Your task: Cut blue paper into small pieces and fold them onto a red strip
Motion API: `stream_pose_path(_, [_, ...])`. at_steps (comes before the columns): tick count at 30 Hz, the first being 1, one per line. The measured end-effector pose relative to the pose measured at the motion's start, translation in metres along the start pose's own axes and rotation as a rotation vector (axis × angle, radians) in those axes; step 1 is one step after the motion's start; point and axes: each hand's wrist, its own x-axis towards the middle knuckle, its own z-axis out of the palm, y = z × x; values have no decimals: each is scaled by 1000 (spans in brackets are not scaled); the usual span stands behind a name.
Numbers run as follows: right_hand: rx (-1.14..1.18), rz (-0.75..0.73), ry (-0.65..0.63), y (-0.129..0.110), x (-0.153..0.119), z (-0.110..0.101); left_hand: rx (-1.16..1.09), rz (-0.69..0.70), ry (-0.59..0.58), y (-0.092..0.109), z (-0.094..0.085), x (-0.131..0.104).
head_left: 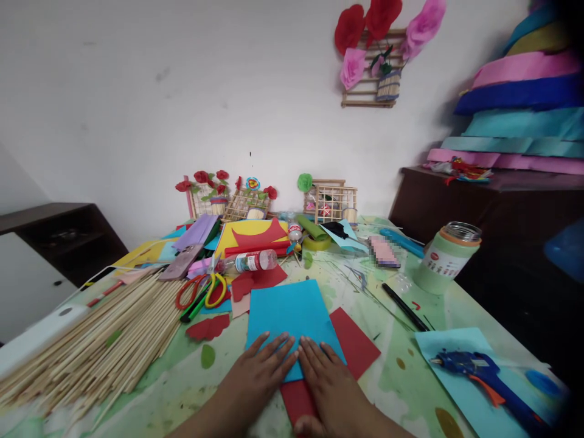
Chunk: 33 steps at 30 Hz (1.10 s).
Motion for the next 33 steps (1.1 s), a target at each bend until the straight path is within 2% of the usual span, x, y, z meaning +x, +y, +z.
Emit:
stream_pose_path(4, [-2,-1,55,1,-1,7,-63,-44,35,28,8,1])
stream_pose_path(6, [7,-4,55,1,-2,6,-76,-99,39,34,13,-2])
stream_pose_path(11, [35,24,-27,0,-1,-3,2,-112,86,25,20,-18])
stream_pose_path(15, [47,27,-51,0,-3,-7,34,-150,144,18,17,-33])
stream_pose_path(19, [21,45,-57,12,-15,-6,38,-214,139,14,12,-49])
stream_pose_path(23, [-48,222,-33,29,-25,-1,37,-242,129,13,11,-58])
stream_pose_path(25, [-96,311,20,27,-22,-1,53,-236,154,13,13,-59])
stream_pose_path(27, [-112,258,58,14,-12,-2,84,-224,193,13,15,-58])
stream_pose_path(31, [34,-140,-77,-23,14,3,186,-188,261,13,20,-56])
stream_pose_path(33, [87,-161,-115,-31,18,4,219,-179,272,13,21,-56])
